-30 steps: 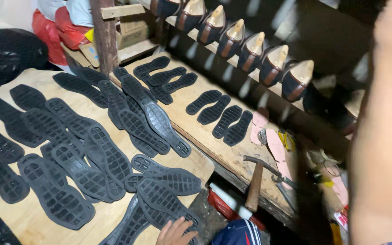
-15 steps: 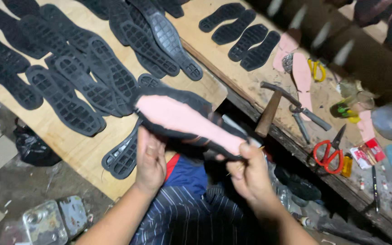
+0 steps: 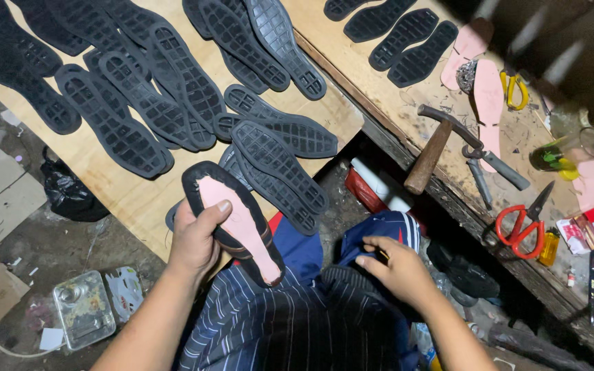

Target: The person sits and uses a small brush to apply glue to the bottom of a sandal upper, then aligns and presses a rubber sole onto it. They repeat the process on additional sandal pairs, brushing glue along the sole edges and pressing the parts together by hand.

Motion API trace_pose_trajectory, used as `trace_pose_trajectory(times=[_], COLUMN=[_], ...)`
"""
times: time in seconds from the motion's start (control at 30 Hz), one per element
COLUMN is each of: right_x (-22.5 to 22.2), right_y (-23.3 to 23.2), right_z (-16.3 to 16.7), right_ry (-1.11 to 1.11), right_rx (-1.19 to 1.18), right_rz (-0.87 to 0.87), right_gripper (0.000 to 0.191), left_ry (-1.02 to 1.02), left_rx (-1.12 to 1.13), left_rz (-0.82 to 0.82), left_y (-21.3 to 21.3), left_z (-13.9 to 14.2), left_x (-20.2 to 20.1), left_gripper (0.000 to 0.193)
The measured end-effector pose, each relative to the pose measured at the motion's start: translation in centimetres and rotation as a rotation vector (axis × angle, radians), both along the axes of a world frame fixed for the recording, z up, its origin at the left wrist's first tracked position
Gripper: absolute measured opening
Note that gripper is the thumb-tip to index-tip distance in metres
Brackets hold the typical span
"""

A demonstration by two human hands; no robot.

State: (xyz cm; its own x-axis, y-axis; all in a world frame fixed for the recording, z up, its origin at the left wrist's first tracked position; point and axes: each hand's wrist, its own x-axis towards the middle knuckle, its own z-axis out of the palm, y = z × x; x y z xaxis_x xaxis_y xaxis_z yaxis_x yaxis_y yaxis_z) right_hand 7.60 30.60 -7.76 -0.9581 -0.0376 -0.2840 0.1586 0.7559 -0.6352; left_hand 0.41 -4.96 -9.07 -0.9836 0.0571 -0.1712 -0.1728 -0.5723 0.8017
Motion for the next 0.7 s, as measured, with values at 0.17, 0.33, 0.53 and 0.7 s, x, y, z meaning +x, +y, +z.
trace_pose_trajectory(times=[0.17,0.33,0.53,0.7], right_x=[-4.5,-6.9,-6.0,-1.9], right_y=[-2.4,-6.8,-6.3,-0.9], right_z=[-3.3,-6.2,-5.8,-3.3], right_ry=[-0.073,-0.231,-0.347,-0.183], right_rx=[0.153,-0.382,-0.786,0.08], right_rz=[0.043,-0.24,-0.184,0.189], right_gripper=[0.049,0.045,0.045,0.044], left_ry=[-0.001,0.02,0.052,0.021], left_rx=[-0.085,-0.124,-0.189,-0.219], left_rz=[-0.087,-0.128,-0.104,-0.125], left_y=[0.1,-0.1,-0.8,-0.8], left_z=[0.1,0.5,0.4,0.5], left_x=[-0.2,0.2,0.2,0.2], left_gripper=[0.029,0.031,0.028,0.027])
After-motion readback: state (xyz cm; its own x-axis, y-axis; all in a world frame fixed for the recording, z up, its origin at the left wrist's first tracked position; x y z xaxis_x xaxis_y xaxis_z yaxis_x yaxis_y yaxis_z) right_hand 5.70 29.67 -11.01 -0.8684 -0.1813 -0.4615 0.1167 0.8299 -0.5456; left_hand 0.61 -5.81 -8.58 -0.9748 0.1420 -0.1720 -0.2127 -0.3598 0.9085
